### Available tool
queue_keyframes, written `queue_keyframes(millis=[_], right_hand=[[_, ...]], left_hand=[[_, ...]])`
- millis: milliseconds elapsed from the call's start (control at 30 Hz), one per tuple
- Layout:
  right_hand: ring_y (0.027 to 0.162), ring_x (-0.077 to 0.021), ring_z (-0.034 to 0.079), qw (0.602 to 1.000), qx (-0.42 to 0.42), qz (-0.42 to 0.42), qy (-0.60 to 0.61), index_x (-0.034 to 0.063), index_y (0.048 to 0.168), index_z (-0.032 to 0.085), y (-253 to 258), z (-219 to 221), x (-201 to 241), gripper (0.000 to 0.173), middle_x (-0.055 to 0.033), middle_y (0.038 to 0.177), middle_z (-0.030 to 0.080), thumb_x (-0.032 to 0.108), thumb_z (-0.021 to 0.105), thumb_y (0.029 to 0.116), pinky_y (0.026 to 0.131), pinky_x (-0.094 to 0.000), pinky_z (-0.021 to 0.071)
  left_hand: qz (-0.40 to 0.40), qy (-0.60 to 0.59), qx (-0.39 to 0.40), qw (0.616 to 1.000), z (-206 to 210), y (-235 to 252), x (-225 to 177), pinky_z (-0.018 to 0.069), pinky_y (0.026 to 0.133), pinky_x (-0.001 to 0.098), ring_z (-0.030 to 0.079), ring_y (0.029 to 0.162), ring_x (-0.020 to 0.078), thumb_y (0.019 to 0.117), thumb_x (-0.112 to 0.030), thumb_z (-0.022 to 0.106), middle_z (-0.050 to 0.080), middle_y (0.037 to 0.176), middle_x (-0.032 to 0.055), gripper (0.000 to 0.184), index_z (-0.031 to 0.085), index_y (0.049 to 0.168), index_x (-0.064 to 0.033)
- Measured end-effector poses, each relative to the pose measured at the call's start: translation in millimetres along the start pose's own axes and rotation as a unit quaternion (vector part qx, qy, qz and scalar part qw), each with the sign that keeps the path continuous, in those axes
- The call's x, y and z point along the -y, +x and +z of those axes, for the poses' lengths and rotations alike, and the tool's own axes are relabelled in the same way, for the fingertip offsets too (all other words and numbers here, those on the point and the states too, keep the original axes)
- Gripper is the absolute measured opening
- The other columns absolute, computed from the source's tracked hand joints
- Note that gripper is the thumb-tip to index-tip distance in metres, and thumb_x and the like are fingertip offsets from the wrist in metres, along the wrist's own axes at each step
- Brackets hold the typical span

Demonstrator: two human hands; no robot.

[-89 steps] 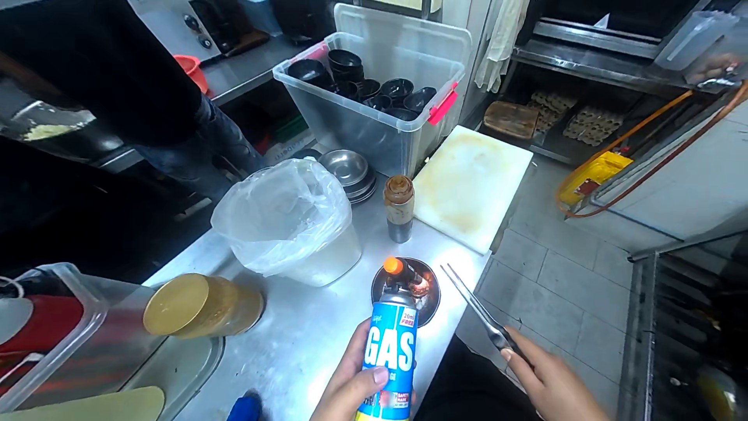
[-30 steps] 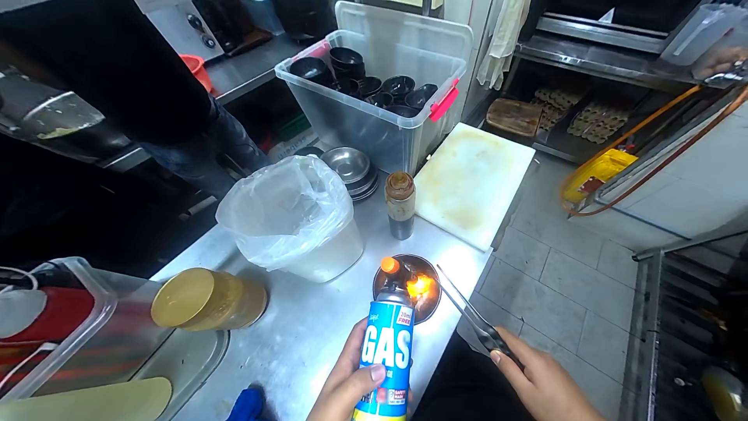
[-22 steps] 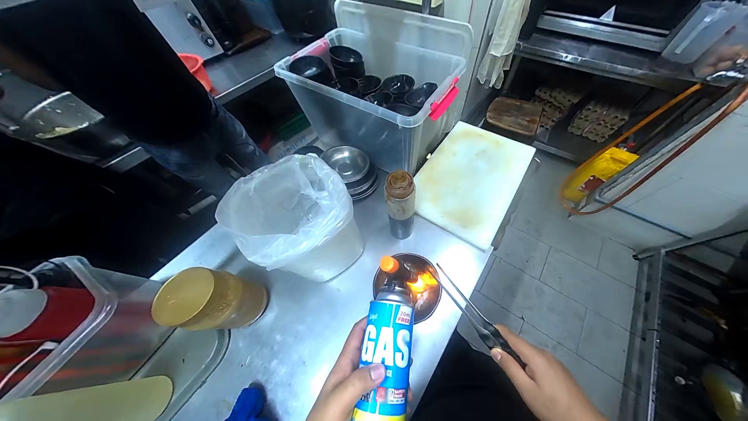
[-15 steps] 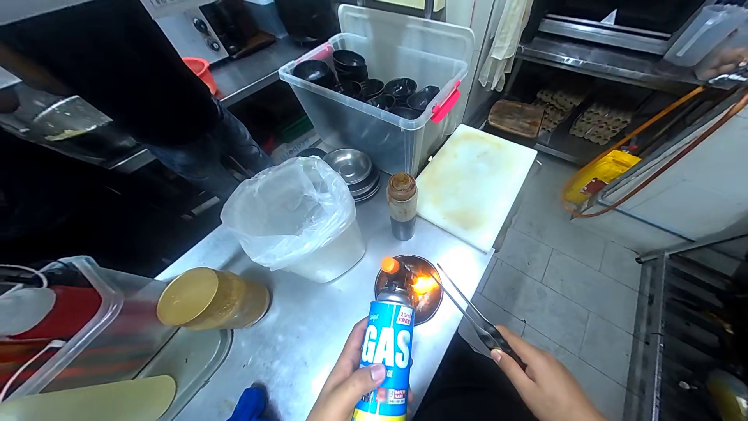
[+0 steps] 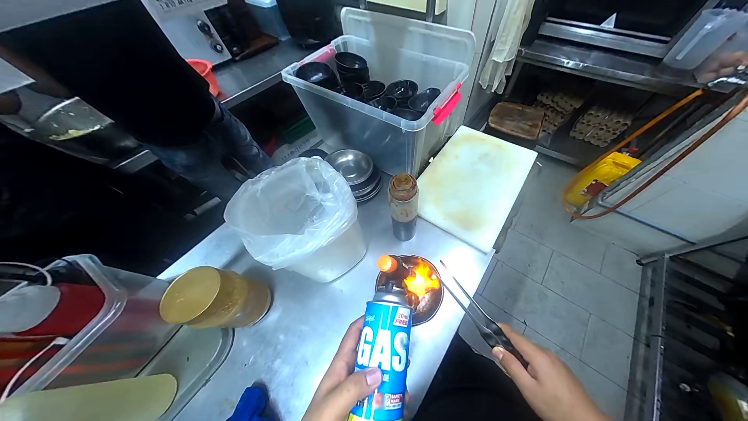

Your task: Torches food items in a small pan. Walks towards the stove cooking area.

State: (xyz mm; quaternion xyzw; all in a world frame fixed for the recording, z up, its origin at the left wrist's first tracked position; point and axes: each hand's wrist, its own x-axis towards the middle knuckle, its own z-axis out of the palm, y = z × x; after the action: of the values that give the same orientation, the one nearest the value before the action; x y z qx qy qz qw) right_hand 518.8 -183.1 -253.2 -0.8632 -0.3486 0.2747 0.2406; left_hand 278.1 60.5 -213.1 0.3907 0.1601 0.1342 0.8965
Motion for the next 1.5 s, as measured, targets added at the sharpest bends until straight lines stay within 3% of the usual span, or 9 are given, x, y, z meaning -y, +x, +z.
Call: queue_keyframes(millis=[1500], right_hand=[[0.069,-0.0224,0.066,1.0,-0.008,0.012,0.01,0.0192,0.148,0.056,-2.4,3.4,-9.6,0.055,-0.0065,0.088,0.071,0.05,0.05,0.1024,0.064,-0.0499,0.0559]], left_hand=[[0.006,0.021,0.027,0.999,0.4,-10.4,0.8,0.062,0.077,0.0559,0.069,0.099,0.0424,0.0954,-0.021,0.065,0.062,0.125,0.0254,0.072,0.022,0.152,-0.0113]])
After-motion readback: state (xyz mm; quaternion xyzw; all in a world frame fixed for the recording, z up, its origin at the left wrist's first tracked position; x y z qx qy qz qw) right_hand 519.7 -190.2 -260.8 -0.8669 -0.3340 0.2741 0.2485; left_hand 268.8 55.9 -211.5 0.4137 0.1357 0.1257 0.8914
